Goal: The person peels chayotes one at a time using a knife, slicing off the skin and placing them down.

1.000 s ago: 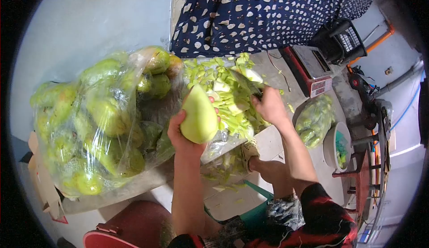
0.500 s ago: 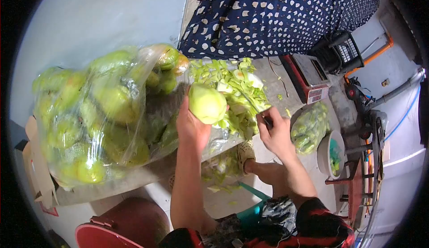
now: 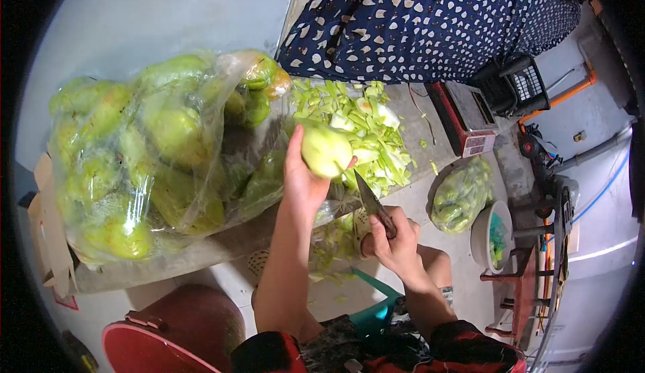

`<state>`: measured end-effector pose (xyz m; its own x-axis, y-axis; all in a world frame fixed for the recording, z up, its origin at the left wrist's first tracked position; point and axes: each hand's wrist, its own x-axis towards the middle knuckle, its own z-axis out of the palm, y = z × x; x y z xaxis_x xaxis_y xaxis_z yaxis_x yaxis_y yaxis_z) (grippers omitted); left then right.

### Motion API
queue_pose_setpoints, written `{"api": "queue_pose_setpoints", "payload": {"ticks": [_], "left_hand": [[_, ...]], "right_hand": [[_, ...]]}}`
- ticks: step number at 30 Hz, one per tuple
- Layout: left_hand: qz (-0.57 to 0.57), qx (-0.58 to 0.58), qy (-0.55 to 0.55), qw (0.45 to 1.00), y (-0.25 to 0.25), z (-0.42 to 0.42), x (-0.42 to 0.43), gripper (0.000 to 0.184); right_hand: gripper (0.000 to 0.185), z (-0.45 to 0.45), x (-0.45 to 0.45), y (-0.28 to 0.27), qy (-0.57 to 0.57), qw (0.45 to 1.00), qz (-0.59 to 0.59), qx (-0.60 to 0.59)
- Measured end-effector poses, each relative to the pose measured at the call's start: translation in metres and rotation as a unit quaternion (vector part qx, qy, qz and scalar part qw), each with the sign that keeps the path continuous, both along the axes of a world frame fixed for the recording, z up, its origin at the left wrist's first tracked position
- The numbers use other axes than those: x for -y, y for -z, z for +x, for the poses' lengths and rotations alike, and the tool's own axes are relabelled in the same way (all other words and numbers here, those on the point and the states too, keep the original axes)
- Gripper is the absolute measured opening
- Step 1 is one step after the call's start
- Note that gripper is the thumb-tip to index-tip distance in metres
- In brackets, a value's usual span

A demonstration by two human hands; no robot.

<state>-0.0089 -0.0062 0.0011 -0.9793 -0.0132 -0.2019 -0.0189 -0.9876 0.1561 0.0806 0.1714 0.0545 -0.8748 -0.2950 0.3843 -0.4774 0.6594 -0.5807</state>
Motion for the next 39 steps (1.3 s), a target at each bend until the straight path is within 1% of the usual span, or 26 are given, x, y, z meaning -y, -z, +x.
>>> {"api": "queue_pose_setpoints", "payload": {"ticks": [1, 2, 3, 5, 9, 11, 14, 18, 20, 22, 23, 24, 25, 26, 28, 31, 35, 37, 39], "left_hand": [[-0.027, 0.004, 0.029, 0.999, 0.001, 0.000, 0.001, 0.042], [-0.026, 0.004, 0.027, 0.999, -0.001, -0.001, 0.000, 0.042], [-0.025, 0.010, 0.001, 1.000, -0.003, 0.000, -0.002, 0.035], [-0.024, 0.018, -0.027, 0.999, -0.004, 0.002, -0.001, 0.030], [-0.019, 0.029, 0.009, 0.999, -0.002, 0.000, -0.002, 0.025], [-0.009, 0.032, 0.020, 0.999, 0.005, -0.002, -0.004, 0.024], [-0.002, 0.035, 0.023, 0.999, 0.011, -0.005, -0.007, 0.023], [0.001, 0.058, 0.027, 0.998, -0.003, 0.001, -0.008, 0.022], [0.013, 0.056, 0.037, 0.998, -0.001, 0.001, -0.013, 0.022], [-0.063, 0.064, 0.021, 0.996, 0.000, -0.004, -0.015, 0.028], [-0.062, 0.064, 0.017, 0.996, 0.002, -0.005, -0.013, 0.028], [-0.036, 0.065, 0.028, 0.997, 0.004, -0.004, -0.011, 0.025], [-0.011, 0.064, 0.041, 0.997, 0.001, -0.002, -0.010, 0.024], [-0.011, 0.063, 0.041, 0.997, -0.005, -0.001, -0.010, 0.024], [-0.068, 0.048, -0.013, 0.996, -0.013, 0.002, -0.010, 0.026], [-0.084, 0.026, -0.009, 0.996, -0.015, 0.005, -0.007, 0.028], [-0.085, 0.038, -0.017, 0.996, -0.012, 0.004, -0.006, 0.025], [-0.049, 0.050, 0.006, 0.998, -0.003, 0.001, -0.005, 0.021], [-0.033, 0.044, 0.013, 0.998, 0.002, -0.001, -0.006, 0.019]], "right_hand": [[0.013, -0.001, 0.003, 0.000, 0.014, 1.000, -0.008, 0.005], [0.015, -0.003, 0.006, 0.000, 0.027, 0.999, -0.017, 0.009], [0.015, -0.002, 0.007, 0.002, 0.025, 1.000, -0.016, 0.010], [0.015, -0.001, 0.010, 0.006, 0.035, 0.999, -0.015, -0.008], [0.012, -0.002, 0.010, 0.011, 0.003, 1.000, -0.004, -0.013], [0.013, -0.002, 0.012, 0.009, 0.001, 0.999, -0.005, -0.038], [0.013, 0.004, 0.010, 0.010, -0.004, 0.999, -0.025, -0.030], [0.014, 0.006, 0.017, 0.002, -0.007, 0.999, -0.028, -0.043], [0.016, -0.005, 0.023, 0.010, 0.005, 0.999, 0.006, -0.054], [0.017, -0.010, 0.025, 0.014, 0.002, 0.997, -0.007, -0.070], [0.017, -0.011, 0.027, 0.013, 0.003, 0.998, -0.011, -0.065], [0.018, -0.007, 0.027, 0.013, 0.010, 0.998, -0.015, -0.056], [0.018, -0.005, 0.026, 0.012, 0.012, 0.998, -0.014, -0.055], [0.018, -0.005, 0.025, 0.012, 0.016, 0.999, -0.014, -0.039], [0.018, -0.004, 0.025, 0.010, 0.018, 1.000, -0.014, -0.021], [0.019, 0.002, 0.022, 0.003, 0.024, 1.000, 0.005, -0.012], [0.016, 0.012, 0.021, -0.009, 0.018, 1.000, -0.002, -0.016], [0.014, 0.015, 0.023, -0.016, 0.020, 0.999, -0.021, -0.032], [0.015, 0.009, 0.025, -0.011, 0.020, 0.999, -0.014, -0.038]]}}
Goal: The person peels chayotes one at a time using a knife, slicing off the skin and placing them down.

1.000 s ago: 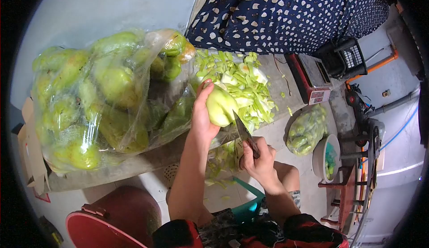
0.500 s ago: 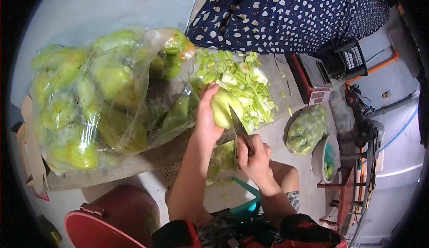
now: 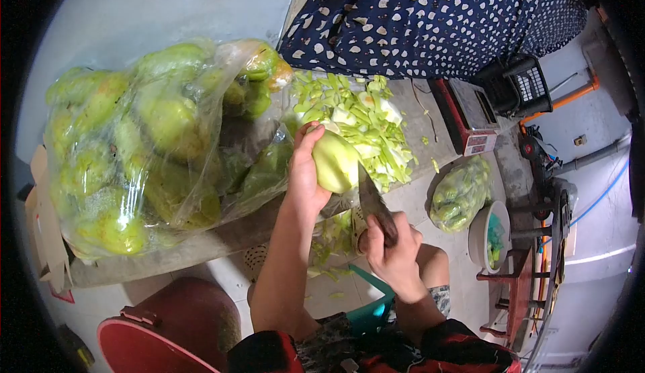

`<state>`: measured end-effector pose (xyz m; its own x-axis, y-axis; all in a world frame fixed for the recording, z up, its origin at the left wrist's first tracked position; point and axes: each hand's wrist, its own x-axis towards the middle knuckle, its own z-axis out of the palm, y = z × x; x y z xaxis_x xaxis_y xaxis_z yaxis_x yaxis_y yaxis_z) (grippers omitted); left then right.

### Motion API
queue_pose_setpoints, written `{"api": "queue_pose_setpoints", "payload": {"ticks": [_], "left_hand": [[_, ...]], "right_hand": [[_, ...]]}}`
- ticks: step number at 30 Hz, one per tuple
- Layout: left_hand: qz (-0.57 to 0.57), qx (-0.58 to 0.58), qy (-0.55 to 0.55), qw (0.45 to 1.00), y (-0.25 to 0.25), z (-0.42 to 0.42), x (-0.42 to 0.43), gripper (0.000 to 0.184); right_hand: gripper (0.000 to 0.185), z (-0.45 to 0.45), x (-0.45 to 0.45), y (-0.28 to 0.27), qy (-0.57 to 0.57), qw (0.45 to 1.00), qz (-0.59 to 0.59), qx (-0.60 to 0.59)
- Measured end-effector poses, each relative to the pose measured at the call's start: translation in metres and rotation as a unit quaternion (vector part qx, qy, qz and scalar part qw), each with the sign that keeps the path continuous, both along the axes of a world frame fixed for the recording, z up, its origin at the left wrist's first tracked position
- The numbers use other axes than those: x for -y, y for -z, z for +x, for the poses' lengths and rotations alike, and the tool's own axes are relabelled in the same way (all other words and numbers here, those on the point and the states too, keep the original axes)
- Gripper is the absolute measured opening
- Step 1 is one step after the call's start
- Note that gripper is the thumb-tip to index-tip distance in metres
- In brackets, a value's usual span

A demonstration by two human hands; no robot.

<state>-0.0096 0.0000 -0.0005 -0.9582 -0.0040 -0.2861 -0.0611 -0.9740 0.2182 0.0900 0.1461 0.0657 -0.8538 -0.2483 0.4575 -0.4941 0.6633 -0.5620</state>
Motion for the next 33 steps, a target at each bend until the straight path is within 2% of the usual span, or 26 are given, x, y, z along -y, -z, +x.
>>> {"api": "queue_pose_setpoints", "payload": {"ticks": [3, 5, 6, 10, 12, 18, 19, 21, 24, 27, 29, 30, 32, 33], "left_hand": [[0.015, 0.008, 0.009, 1.000, 0.000, 0.002, -0.004, 0.018], [0.014, 0.020, 0.001, 1.000, -0.001, -0.002, -0.001, 0.018], [0.010, 0.019, 0.003, 1.000, -0.002, 0.000, -0.001, 0.018], [-0.013, 0.001, 0.005, 1.000, -0.006, 0.003, 0.001, 0.018], [-0.014, -0.015, 0.009, 1.000, 0.001, 0.001, 0.004, 0.016], [-0.033, -0.042, -0.004, 0.999, 0.007, -0.001, 0.005, 0.008], [-0.026, -0.029, -0.002, 0.999, 0.006, 0.000, 0.004, 0.009], [-0.020, -0.016, -0.001, 1.000, 0.005, 0.000, 0.001, 0.009], [-0.032, -0.007, -0.016, 0.999, 0.003, 0.001, 0.000, 0.009], [-0.080, -0.023, -0.026, 0.996, -0.002, 0.002, 0.000, 0.008], [-0.002, 0.009, 0.015, 1.000, 0.001, 0.001, -0.005, 0.008], [-0.001, 0.007, 0.014, 1.000, -0.003, 0.002, -0.004, 0.008], [-0.196, -0.005, -0.046, 0.979, -0.013, 0.005, -0.002, 0.010], [-0.196, -0.005, -0.045, 0.980, -0.011, 0.005, -0.003, 0.010]], "right_hand": [[0.018, -0.009, 0.005, 0.012, 0.005, 1.000, 0.018, -0.017], [0.020, -0.012, 0.008, 0.015, 0.012, 1.000, -0.015, 0.012], [0.019, -0.010, 0.004, 0.014, 0.016, 0.999, 0.019, 0.035], [0.020, -0.007, 0.001, 0.007, 0.014, 0.999, 0.010, 0.050], [0.022, -0.003, -0.002, 0.004, 0.017, 0.995, -0.034, 0.094], [0.025, 0.002, -0.001, 0.007, 0.016, 0.994, -0.056, 0.097], [0.025, 0.001, 0.000, 0.011, 0.016, 0.994, -0.056, 0.097], [0.026, -0.001, 0.002, 0.019, 0.010, 0.998, -0.057, 0.023], [0.024, -0.006, 0.007, 0.020, 0.013, 0.997, -0.079, 0.013], [0.021, -0.001, 0.003, 0.019, 0.014, 0.998, -0.053, 0.038], [0.020, -0.003, 0.007, 0.022, 0.013, 0.998, -0.067, 0.019], [0.020, -0.006, 0.008, 0.022, 0.010, 0.997, -0.080, -0.003], [0.021, -0.011, 0.004, 0.022, 0.009, 0.997, -0.068, 0.029], [0.022, -0.012, 0.002, 0.022, 0.010, 0.996, -0.057, 0.064]]}}
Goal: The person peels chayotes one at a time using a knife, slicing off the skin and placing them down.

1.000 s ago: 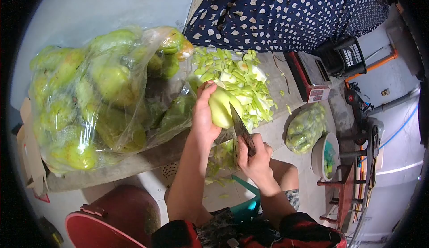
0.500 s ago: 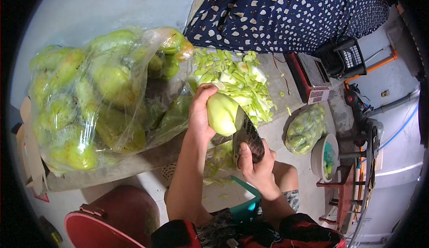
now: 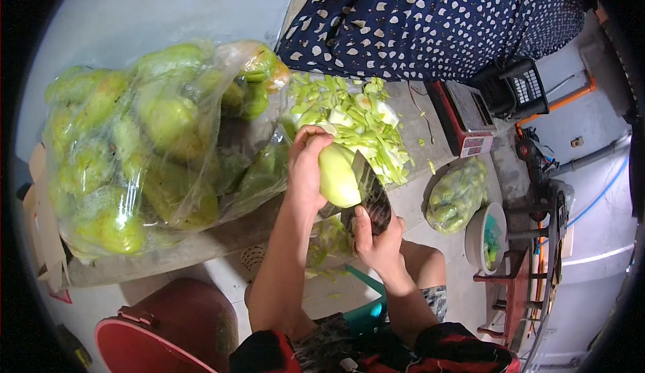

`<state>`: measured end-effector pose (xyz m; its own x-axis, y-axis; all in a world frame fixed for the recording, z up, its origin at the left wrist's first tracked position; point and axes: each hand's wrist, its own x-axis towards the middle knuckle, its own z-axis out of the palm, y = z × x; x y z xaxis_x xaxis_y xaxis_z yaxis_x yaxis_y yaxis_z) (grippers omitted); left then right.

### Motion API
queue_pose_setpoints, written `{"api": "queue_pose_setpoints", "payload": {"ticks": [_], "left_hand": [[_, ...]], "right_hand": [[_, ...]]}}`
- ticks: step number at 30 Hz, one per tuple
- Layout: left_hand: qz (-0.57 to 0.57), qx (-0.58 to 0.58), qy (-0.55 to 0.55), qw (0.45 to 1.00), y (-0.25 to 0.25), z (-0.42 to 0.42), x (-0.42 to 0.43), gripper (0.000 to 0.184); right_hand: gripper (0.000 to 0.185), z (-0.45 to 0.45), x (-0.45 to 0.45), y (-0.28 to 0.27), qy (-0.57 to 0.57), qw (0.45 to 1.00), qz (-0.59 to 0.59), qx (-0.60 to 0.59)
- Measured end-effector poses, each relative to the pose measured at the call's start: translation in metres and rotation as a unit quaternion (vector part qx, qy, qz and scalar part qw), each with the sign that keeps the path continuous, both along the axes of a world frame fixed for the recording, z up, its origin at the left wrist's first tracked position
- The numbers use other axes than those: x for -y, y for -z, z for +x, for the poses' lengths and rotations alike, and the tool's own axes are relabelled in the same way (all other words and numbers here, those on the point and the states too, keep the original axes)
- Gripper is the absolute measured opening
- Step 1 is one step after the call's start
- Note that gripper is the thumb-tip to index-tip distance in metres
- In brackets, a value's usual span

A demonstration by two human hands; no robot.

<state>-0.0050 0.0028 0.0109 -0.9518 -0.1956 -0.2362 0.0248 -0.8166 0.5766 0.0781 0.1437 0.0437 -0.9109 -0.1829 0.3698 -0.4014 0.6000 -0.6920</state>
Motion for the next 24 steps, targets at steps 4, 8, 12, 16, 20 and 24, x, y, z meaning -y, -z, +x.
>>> {"api": "queue_pose_setpoints", "payload": {"ticks": [4, 8, 12, 16, 20, 24], "left_hand": [[0.190, 0.038, 0.081, 0.978, 0.019, -0.002, -0.009, 0.010], [0.187, 0.045, 0.060, 0.979, 0.013, -0.004, -0.014, 0.009], [0.171, 0.014, 0.062, 0.983, 0.018, -0.002, -0.014, 0.012], [0.095, -0.016, 0.107, 0.990, 0.017, 0.002, 0.000, 0.023], [0.015, -0.176, 0.213, 0.961, 0.006, 0.012, 0.007, 0.057], [0.040, -0.214, 0.211, 0.953, 0.004, 0.016, -0.007, 0.054]], "right_hand": [[0.023, 0.005, 0.004, 0.004, 0.013, 0.999, -0.010, -0.027], [0.022, -0.003, -0.002, 0.003, 0.009, 1.000, -0.013, -0.014], [0.023, -0.007, -0.010, -0.010, -0.021, 0.999, -0.013, 0.021], [0.013, -0.015, -0.031, -0.040, -0.017, 0.965, -0.152, 0.213], [0.018, -0.021, -0.046, -0.052, -0.071, 0.954, -0.167, 0.239], [0.018, -0.017, -0.041, -0.037, -0.005, 0.955, -0.191, 0.226]]}}
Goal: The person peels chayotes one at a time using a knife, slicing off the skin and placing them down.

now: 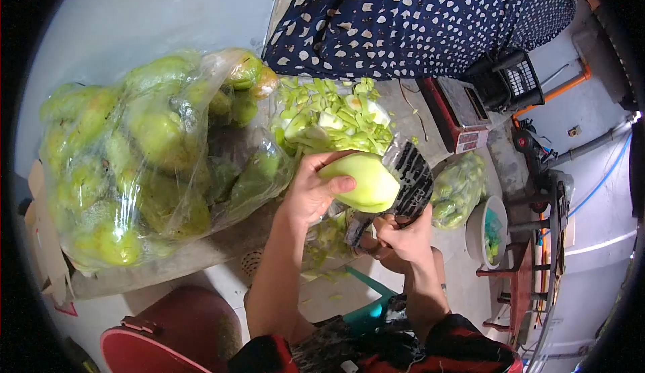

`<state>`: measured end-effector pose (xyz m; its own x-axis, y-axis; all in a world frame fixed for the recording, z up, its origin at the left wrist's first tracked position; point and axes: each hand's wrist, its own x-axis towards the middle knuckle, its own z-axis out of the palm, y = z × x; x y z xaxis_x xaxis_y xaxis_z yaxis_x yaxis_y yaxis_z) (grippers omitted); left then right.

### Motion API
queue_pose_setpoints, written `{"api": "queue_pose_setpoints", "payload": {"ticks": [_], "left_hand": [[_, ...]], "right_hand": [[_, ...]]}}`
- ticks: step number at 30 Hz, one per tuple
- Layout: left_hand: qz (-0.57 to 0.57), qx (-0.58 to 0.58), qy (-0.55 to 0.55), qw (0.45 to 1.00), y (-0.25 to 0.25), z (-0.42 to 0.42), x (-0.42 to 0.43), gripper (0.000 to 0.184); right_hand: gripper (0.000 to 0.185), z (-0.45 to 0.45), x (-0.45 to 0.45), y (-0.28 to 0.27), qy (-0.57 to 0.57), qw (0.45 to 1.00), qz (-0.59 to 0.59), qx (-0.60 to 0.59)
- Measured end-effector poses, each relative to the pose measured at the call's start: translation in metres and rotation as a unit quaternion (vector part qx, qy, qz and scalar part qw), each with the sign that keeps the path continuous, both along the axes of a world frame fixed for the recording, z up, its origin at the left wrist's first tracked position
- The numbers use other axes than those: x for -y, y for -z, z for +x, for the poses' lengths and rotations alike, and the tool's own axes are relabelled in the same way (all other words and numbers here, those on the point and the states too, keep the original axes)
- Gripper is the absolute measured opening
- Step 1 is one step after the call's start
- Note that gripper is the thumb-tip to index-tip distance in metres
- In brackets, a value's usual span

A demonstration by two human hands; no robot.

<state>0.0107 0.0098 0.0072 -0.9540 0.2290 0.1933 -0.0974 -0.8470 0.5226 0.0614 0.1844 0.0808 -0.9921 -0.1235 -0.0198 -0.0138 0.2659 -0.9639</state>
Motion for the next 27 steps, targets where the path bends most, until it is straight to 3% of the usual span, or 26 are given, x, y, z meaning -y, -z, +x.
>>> {"api": "queue_pose_setpoints", "payload": {"ticks": [2, 7, 9, 10, 16, 20, 22, 24, 27], "left_hand": [[0.052, 0.040, -0.012, 0.998, 0.002, 0.001, -0.010, 0.057], [0.071, 0.055, -0.001, 0.996, 0.001, 0.000, -0.015, 0.059], [-0.045, 0.026, -0.009, 0.999, -0.005, -0.004, -0.004, 0.057], [-0.044, 0.028, -0.007, 0.999, -0.006, -0.003, -0.005, 0.057], [0.052, 0.044, -0.035, 0.997, -0.009, -0.004, -0.022, 0.056], [-0.060, 0.009, -0.010, 0.998, -0.019, -0.003, -0.004, 0.057], [-0.036, 0.008, -0.041, 0.999, -0.013, -0.003, -0.018, 0.056], [0.082, 0.065, -0.066, 0.992, -0.013, -0.001, -0.030, 0.053], [-0.027, 0.034, -0.036, 0.998, -0.016, -0.003, -0.011, 0.055]], "right_hand": [[0.020, -0.001, -0.003, 0.016, 0.010, 0.998, -0.015, -0.064], [0.023, -0.003, 0.005, 0.015, 0.054, 0.996, -0.041, -0.049], [0.009, -0.008, 0.004, -0.001, 0.027, 0.999, -0.021, 0.028], [0.009, -0.008, 0.003, -0.001, 0.029, 0.999, -0.020, 0.030], [0.008, -0.011, 0.011, -0.002, 0.065, 0.996, -0.062, -0.020], [0.008, -0.010, -0.001, -0.008, 0.007, 0.999, 0.013, 0.037], [0.009, -0.009, 0.009, 0.002, 0.059, 0.997, -0.058, 0.008], [0.011, -0.013, 0.007, 0.004, 0.068, 0.997, -0.037, -0.016], [0.013, -0.016, -0.004, -0.013, -0.013, 0.997, 0.021, 0.077]]}}
